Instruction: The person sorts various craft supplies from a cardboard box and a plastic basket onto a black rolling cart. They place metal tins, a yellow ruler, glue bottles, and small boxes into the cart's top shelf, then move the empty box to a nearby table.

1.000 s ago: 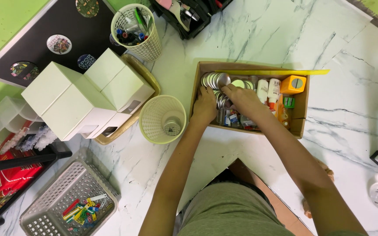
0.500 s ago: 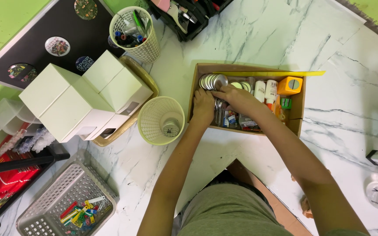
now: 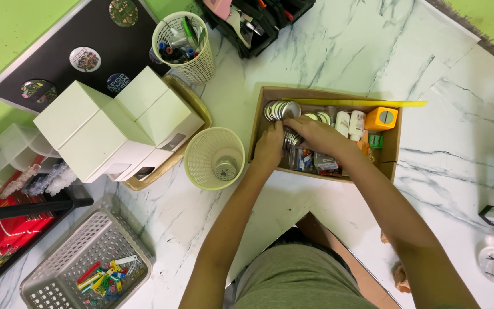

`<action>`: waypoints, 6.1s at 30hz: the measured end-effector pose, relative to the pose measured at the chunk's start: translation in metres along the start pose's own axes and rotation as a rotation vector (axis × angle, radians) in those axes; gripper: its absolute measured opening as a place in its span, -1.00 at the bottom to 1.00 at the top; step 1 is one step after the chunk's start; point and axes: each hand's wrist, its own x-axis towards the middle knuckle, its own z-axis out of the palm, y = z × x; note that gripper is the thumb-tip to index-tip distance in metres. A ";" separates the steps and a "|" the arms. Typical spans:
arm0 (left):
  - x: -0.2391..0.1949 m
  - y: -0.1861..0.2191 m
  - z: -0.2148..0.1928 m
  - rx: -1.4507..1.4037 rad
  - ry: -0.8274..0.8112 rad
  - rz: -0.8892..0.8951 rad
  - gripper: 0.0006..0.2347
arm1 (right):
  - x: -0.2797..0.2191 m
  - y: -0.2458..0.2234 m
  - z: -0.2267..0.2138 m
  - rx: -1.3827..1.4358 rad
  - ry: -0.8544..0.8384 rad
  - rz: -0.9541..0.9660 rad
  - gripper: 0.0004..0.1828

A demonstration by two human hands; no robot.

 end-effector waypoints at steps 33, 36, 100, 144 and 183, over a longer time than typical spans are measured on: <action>-0.048 0.067 -0.106 -0.138 0.345 0.325 -0.44 | -0.019 -0.044 -0.061 0.405 0.078 0.079 -0.47; -0.066 0.071 -0.142 -0.324 0.377 0.345 -0.44 | -0.017 -0.060 -0.075 0.524 0.074 0.078 -0.48; -0.115 -0.004 -0.214 -0.248 -0.159 -0.288 -0.49 | 0.015 -0.123 -0.059 0.558 0.219 -0.123 -0.63; -0.029 0.031 -0.027 -0.635 0.369 0.069 -0.68 | -0.013 -0.026 -0.010 0.126 0.362 0.317 -0.56; -0.174 -0.042 -0.176 -0.328 0.443 -0.020 -0.41 | 0.153 -0.150 0.086 -0.698 -0.044 -0.963 -0.88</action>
